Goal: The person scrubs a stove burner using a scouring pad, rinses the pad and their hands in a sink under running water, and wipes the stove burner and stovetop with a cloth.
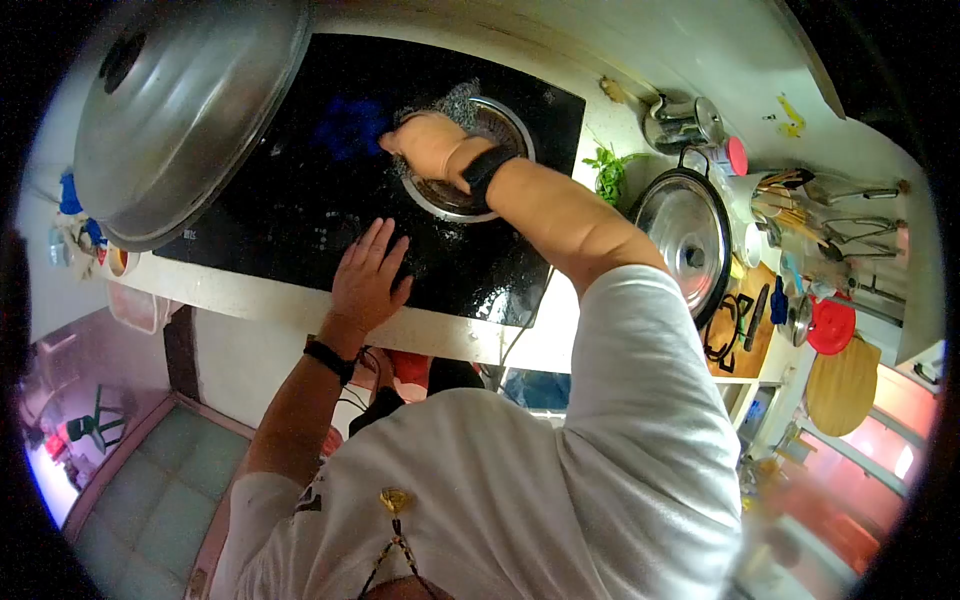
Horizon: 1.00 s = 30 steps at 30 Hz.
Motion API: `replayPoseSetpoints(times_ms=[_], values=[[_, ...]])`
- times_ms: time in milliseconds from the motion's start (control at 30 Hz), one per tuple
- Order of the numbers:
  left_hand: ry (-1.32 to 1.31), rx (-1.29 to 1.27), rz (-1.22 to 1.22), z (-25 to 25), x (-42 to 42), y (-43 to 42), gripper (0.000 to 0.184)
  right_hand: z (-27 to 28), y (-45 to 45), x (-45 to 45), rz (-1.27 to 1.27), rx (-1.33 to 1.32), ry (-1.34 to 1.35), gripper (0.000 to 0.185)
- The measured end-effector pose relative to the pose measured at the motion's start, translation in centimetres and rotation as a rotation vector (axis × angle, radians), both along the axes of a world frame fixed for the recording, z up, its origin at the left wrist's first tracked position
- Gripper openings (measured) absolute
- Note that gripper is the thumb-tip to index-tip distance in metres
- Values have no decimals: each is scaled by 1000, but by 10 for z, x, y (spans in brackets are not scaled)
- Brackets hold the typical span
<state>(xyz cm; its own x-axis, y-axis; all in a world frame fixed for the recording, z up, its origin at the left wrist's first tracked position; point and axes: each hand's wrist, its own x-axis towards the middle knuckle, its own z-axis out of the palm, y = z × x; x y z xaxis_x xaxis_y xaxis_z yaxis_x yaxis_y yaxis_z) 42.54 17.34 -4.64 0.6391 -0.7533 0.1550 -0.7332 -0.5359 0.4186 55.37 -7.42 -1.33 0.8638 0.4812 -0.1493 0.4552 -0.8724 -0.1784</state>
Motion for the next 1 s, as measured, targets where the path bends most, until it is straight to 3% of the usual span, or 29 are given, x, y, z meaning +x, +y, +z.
replayPoseSetpoints(times_ms=[67,100,233,267,367,500,633,867,1000], values=[[-4,36,-1,2,-5,1,55,4,-13,11,-146,50,70,51],[-3,44,1,1,-4,0,55,-6,-28,18,-183,119,-46,35],[5,53,9,3,-5,0,55,-17,-84,19,-449,293,-185,29],[-3,36,4,3,-5,0,55,-16,-98,10,-636,187,-89,39],[-11,8,-3,3,-5,1,54,-19,-129,-49,-726,248,-163,33],[-84,-48,12,4,-6,1,52,-18,-86,-122,-891,173,-304,24],[-66,-47,1,4,-8,1,53,-29,-48,-155,-799,109,-579,19],[-79,-47,-2,0,-9,2,54,-26,23,-181,-812,185,-555,20],[-99,-42,6,-1,-8,1,53,-27,69,-154,-751,285,-506,21]])
